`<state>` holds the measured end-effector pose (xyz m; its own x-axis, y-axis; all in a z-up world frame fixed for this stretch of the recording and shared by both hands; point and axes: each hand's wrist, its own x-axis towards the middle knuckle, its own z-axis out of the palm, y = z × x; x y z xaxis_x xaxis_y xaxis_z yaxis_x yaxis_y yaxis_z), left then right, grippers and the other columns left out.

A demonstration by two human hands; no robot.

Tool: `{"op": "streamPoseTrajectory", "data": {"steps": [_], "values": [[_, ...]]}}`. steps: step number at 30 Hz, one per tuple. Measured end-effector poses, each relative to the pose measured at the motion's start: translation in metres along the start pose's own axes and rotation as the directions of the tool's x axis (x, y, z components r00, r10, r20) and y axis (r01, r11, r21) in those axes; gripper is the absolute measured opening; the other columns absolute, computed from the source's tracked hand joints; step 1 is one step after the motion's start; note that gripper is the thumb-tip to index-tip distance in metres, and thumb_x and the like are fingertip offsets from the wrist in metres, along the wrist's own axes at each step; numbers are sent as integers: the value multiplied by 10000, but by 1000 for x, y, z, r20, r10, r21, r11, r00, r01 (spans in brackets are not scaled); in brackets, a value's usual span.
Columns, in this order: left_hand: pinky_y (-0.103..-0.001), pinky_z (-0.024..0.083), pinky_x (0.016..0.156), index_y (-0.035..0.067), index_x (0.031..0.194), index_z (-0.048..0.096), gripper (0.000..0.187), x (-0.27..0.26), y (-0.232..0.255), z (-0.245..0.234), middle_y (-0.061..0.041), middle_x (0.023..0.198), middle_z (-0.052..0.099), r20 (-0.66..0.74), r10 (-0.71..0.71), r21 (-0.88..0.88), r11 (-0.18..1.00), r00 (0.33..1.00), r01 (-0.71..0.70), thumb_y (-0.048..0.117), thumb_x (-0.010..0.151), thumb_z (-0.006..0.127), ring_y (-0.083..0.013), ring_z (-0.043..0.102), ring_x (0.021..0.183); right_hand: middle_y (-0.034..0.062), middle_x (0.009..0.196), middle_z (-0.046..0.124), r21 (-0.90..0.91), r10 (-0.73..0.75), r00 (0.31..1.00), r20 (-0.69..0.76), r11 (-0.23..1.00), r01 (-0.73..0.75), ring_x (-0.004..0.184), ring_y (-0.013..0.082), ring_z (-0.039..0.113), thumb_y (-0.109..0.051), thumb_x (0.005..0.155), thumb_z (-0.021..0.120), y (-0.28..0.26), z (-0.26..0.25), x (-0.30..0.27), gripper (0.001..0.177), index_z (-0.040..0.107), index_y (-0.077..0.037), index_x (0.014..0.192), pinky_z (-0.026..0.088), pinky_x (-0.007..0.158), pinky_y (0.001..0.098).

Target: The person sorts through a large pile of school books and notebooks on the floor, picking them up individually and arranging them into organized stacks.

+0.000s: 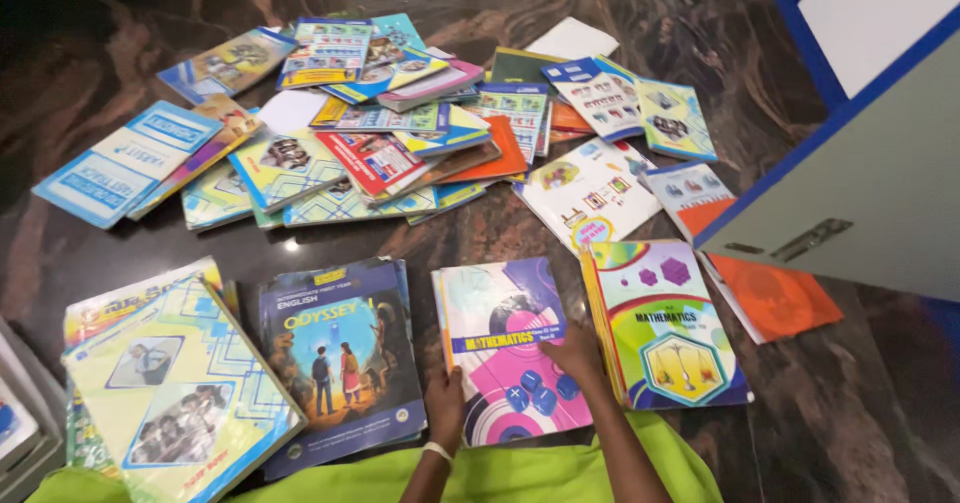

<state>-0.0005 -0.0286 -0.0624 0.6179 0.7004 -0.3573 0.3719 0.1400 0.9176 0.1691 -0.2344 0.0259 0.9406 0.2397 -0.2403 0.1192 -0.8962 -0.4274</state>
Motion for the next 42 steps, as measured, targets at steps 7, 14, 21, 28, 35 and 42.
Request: {"op": "streamPoseTrajectory", "data": {"steps": [7, 14, 21, 28, 35, 42], "values": [[-482, 537, 815, 7, 1175, 677, 313, -16, 27, -12, -268, 1010, 748, -30, 100, 101, 990, 995, -97, 243, 1019, 541, -405, 729, 922, 268, 1512, 433, -383, -16, 999, -52, 924, -6, 1385, 436, 441, -488, 836, 771, -37, -7, -30, 802, 525, 35, 1393, 388, 1146, 510], [-608, 501, 753, 73, 1320, 552, 382, -51, 104, -24, -305, 979, 704, -43, 279, 308, 917, 959, -253, 111, 945, 482, -514, 674, 894, 261, 1402, 544, -185, -6, 1000, 15, 983, 9, 1356, 416, 486, -589, 713, 845, -22, -20, -20, 944, 541, 29, 1358, 401, 1131, 493], [-606, 516, 686, 69, 1372, 475, 382, -45, 84, -24, -303, 830, 707, 19, 243, 489, 844, 970, -221, 146, 999, 452, -509, 686, 785, 261, 1322, 667, 24, 147, 987, 73, 989, -149, 1249, 415, 660, -608, 642, 822, -9, -18, -8, 862, 656, 5, 1225, 530, 1046, 474], [-528, 589, 623, -38, 1485, 328, 589, -53, 92, -21, -235, 876, 716, 171, 297, 722, 611, 939, -325, 153, 953, 494, -422, 727, 741, 355, 1496, 412, -179, -113, 970, -213, 981, 75, 1390, 490, 438, -580, 673, 890, -5, 2, 8, 1082, 453, 123, 1369, 396, 1118, 515], [-428, 475, 968, -80, 1344, 539, 484, -55, 93, -21, -190, 1461, 483, 236, 546, 921, 139, 803, -365, 137, 911, 546, -357, 427, 1297, 300, 1594, 306, -234, 98, 993, 67, 969, -80, 1454, 441, 381, -611, 768, 803, -25, -20, 9, 1124, 304, 45, 1534, 363, 1179, 470], [-544, 363, 1051, -89, 1181, 630, 384, -57, 117, -27, -186, 1393, 468, 301, 593, 822, 235, 747, -518, 116, 872, 531, -432, 354, 1378, 334, 1454, 494, -213, 19, 999, 37, 977, -10, 1386, 429, 494, -647, 731, 834, -5, -10, 19, 1121, 427, 105, 1456, 417, 1155, 442]]}}
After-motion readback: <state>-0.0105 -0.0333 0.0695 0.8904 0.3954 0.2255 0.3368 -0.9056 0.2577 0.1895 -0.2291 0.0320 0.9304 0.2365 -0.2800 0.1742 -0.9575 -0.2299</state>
